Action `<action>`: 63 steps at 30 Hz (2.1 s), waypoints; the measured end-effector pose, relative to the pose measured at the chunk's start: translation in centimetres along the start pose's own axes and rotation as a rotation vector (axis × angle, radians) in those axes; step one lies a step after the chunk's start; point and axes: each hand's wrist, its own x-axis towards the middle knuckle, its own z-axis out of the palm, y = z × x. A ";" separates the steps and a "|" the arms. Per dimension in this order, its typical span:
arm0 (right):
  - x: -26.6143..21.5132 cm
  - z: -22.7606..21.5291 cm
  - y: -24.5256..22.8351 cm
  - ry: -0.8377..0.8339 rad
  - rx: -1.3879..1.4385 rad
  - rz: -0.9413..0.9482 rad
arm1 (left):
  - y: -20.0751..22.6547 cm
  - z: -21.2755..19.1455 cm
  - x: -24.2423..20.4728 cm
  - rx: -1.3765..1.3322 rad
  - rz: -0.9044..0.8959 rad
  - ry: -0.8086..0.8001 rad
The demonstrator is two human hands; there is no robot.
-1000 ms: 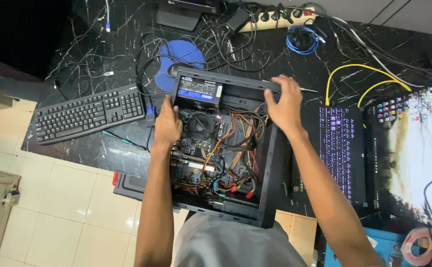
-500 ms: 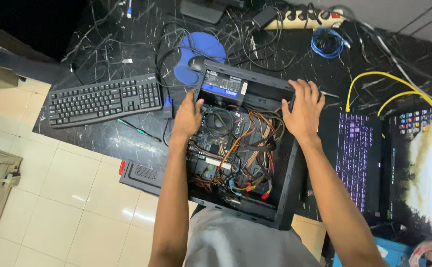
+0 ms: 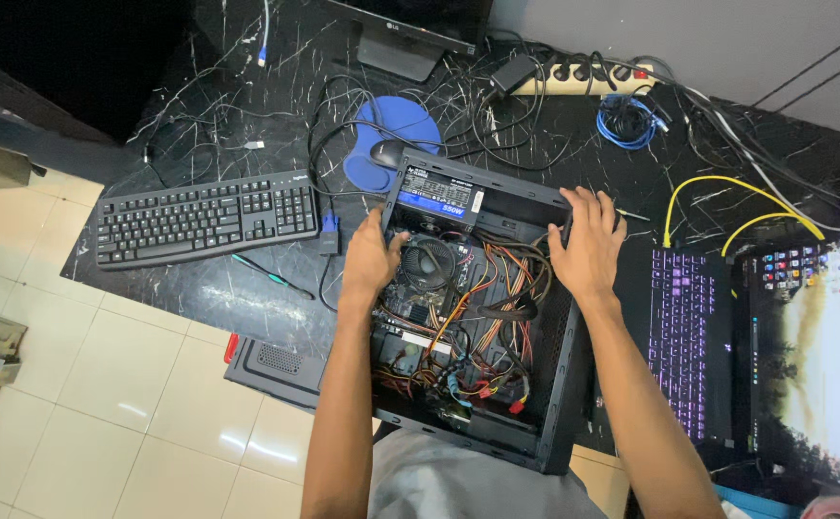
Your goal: The person works on the internal components of a desktop computer tower, connecting and organizing various cables inside the case. They handle the power supply unit and motherboard connections, occasionally adjusting the position of the computer case on the desk.
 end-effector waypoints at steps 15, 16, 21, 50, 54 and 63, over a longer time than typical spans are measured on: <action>-0.1 -0.2 -0.1 0.004 0.024 -0.002 | 1.3 -0.9 -0.5 -0.013 -0.035 -0.015; -0.1 -0.1 0.0 0.005 0.025 -0.002 | 1.4 -1.0 -0.6 -0.012 -0.035 -0.014; 0.1 0.1 -0.1 0.011 0.015 0.005 | 1.7 -1.3 -0.6 -0.019 -0.029 -0.017; -0.1 0.3 -0.1 -0.005 -0.051 0.029 | 0.0 -0.1 0.0 -0.004 -0.025 -0.022; -0.2 0.4 0.1 -0.001 -0.042 0.023 | 1.4 -1.0 -0.6 -0.014 -0.004 -0.011; -0.2 0.2 0.1 0.028 0.026 -0.003 | 0.5 -0.7 -0.2 0.003 0.022 0.001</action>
